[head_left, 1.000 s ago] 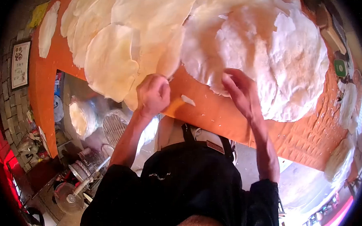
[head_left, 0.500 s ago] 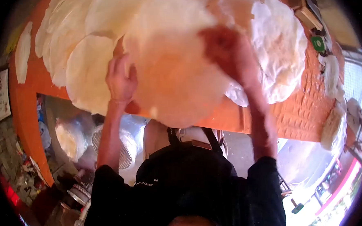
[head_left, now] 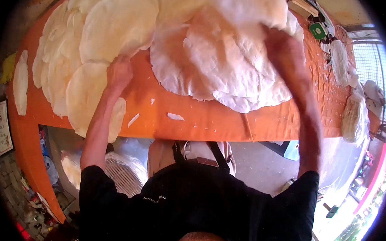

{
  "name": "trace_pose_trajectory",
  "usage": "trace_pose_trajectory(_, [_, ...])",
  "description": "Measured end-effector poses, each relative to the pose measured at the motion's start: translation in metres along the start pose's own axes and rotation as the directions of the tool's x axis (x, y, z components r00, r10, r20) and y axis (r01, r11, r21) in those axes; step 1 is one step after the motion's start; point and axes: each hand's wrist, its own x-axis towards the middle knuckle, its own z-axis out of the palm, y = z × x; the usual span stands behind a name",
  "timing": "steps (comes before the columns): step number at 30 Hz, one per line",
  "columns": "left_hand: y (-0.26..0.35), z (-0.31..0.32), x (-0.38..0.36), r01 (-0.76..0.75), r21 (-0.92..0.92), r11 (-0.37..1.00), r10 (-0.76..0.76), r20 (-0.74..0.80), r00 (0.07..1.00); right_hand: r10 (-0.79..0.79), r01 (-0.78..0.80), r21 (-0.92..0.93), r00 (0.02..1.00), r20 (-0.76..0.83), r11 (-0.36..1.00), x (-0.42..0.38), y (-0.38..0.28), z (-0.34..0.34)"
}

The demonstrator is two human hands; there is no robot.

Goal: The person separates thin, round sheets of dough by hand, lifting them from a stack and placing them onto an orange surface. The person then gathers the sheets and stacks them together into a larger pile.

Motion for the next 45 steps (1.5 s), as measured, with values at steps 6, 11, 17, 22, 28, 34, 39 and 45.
trace_pose_trajectory(6, [0.051, -0.077, -0.001, -0.108, -0.275, 0.955, 0.043, -0.233, 0.971, -0.005, -0.248, 0.753, 0.949, 0.316, 0.61, -0.055, -0.064, 0.082])
trace_pose_trajectory(11, [0.159, -0.077, -0.059, -0.293, -0.443, 0.847, 0.28, -0.096, 0.955, -0.058, -0.58, 0.649, 0.766, 0.641, -0.492, -0.03, -0.127, 0.092])
trace_pose_trajectory(17, [0.165, -0.07, -0.103, -0.092, -0.577, 0.811, 0.109, -0.005, 0.994, 0.036, -0.413, 0.884, 0.902, 0.431, -0.219, -0.016, -0.113, 0.105])
trace_pose_trajectory(22, [0.053, -0.04, -0.138, 0.265, -0.135, 0.955, -0.277, -0.082, 0.957, -0.098, 0.109, 0.865, 0.993, -0.069, 0.49, 0.019, -0.011, -0.013])
trace_pose_trajectory(28, [0.003, -0.015, -0.129, 0.397, 0.013, 0.918, -0.396, -0.049, 0.917, -0.236, 0.213, -0.114, 0.936, -0.261, 0.97, 0.004, 0.038, -0.119])
trace_pose_trajectory(34, [-0.001, -0.023, -0.098, 0.467, 0.041, 0.884, -0.468, 0.071, 0.881, 0.313, -0.486, 0.231, 0.793, 0.523, 0.843, -0.035, -0.045, 0.031])
trace_pose_trajectory(39, [-0.038, -0.05, -0.11, 0.644, -0.615, 0.455, -0.61, 0.311, 0.729, -0.027, -0.231, 0.534, 0.902, 0.432, 0.814, -0.088, -0.113, 0.07])
trace_pose_trajectory(45, [0.093, -0.119, -0.09, 0.365, -0.774, 0.516, -0.091, 0.375, 0.923, -0.22, -0.637, 0.676, 0.767, 0.602, -0.369, -0.049, -0.2, 0.088])
